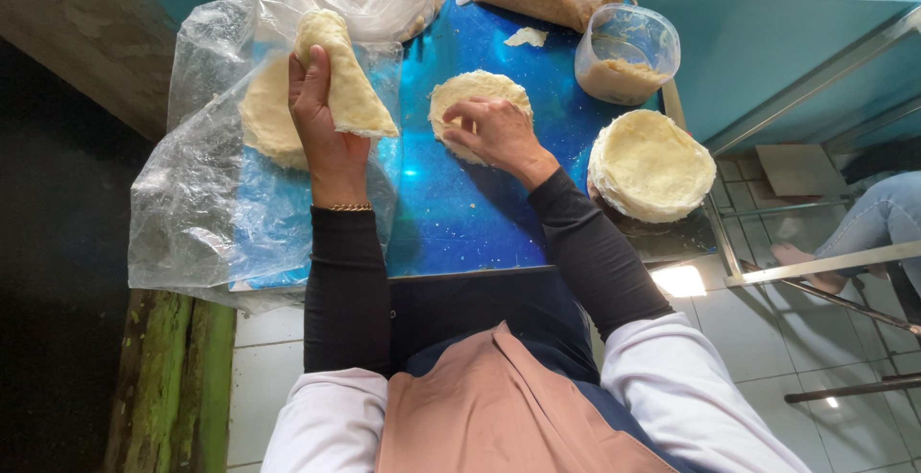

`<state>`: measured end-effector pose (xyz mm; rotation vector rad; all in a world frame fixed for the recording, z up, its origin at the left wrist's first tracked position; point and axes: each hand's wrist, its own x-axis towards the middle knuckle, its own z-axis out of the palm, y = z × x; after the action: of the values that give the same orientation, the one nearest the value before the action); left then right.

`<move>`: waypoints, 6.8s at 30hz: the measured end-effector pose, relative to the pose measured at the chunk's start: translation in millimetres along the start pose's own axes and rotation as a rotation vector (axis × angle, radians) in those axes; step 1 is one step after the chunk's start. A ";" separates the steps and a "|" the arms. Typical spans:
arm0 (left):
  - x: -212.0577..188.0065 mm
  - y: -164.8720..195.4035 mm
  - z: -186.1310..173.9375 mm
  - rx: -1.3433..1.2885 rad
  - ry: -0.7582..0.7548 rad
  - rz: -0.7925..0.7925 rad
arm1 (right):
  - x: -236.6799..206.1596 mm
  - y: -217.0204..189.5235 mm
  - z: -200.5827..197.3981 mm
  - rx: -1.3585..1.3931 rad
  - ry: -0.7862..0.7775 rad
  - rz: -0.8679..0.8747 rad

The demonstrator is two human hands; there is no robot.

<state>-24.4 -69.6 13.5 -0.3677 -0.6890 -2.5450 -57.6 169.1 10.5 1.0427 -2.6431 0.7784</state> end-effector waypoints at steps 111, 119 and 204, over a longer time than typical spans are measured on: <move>-31.7 -55.5 30.3 0.515 -0.317 -0.282 | -6.6 12.1 -47.2 1.328 -0.099 0.321; -34.0 -53.1 34.3 0.550 -0.375 -0.386 | -6.7 14.1 -37.0 1.047 0.056 0.142; 6.8 -21.3 -21.8 0.129 -0.005 0.012 | 4.8 83.3 -19.7 1.407 0.706 0.323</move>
<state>-43.9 -67.5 -10.9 -0.3339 -0.8451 -2.4732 -118.1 228.0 -4.6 0.2788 -1.4097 2.5887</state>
